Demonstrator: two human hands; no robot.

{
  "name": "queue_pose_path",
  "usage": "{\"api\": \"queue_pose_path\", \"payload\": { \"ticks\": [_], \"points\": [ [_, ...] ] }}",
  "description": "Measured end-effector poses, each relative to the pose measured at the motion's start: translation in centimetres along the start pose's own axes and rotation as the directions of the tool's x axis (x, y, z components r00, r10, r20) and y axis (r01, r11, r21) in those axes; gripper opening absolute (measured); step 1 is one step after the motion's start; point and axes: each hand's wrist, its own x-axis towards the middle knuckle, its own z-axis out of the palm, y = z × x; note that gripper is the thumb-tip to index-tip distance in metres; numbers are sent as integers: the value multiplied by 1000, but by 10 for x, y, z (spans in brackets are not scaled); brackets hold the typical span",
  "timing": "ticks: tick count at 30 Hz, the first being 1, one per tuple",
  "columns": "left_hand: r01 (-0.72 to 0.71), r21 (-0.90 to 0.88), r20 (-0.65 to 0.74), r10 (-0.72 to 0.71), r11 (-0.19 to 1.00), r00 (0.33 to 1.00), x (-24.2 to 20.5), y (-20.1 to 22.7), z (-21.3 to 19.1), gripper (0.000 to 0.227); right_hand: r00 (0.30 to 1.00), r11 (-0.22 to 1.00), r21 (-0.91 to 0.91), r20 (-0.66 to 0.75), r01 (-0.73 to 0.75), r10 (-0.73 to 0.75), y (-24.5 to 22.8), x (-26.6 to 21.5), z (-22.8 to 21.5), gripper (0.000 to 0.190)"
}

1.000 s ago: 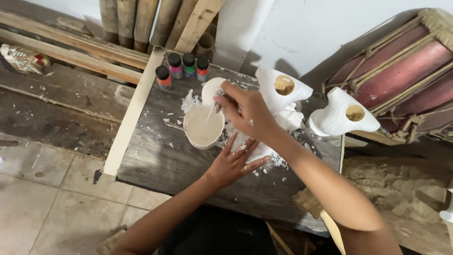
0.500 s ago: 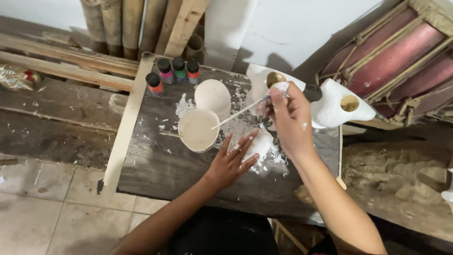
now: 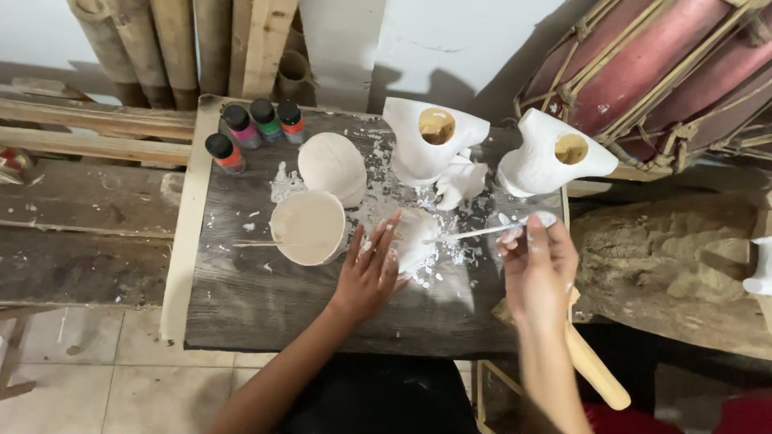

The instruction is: Cleaning and finishing molded plaster objects by removing excess material with hands and a tool

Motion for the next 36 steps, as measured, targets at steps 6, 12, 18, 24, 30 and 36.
{"api": "queue_pose_path", "payload": {
  "ticks": [6, 12, 18, 24, 30, 36],
  "points": [
    [-25, 21, 5, 25, 999, 1000, 10, 4, -11, 37, 895, 823, -362, 96, 439, -436, 32, -16, 1, 14],
    [-24, 44, 14, 23, 999, 1000, 6, 6, -13, 31, 651, 525, -397, 332, 753, -683, 67, -19, -12, 11],
    [-22, 31, 5, 22, 999, 1000, 1, 8, -9, 36, 505, 415, -289, 462, 863, -729, 55, -17, -38, 18],
    [-15, 18, 11, 15, 1000, 1000, 5, 7, -12, 31, 440, 387, -215, 519, 897, -733, 64, -9, -43, 16],
    [-30, 39, 2, 30, 999, 1000, 0, 7, -10, 35, 450, 413, -188, 493, 891, -745, 92, 6, -55, 14],
    [-32, 70, -33, 35, 997, 999, -17, 9, 3, 47, 490, 452, -198, 462, 870, -739, 37, -22, -12, 18]
  ]
}}
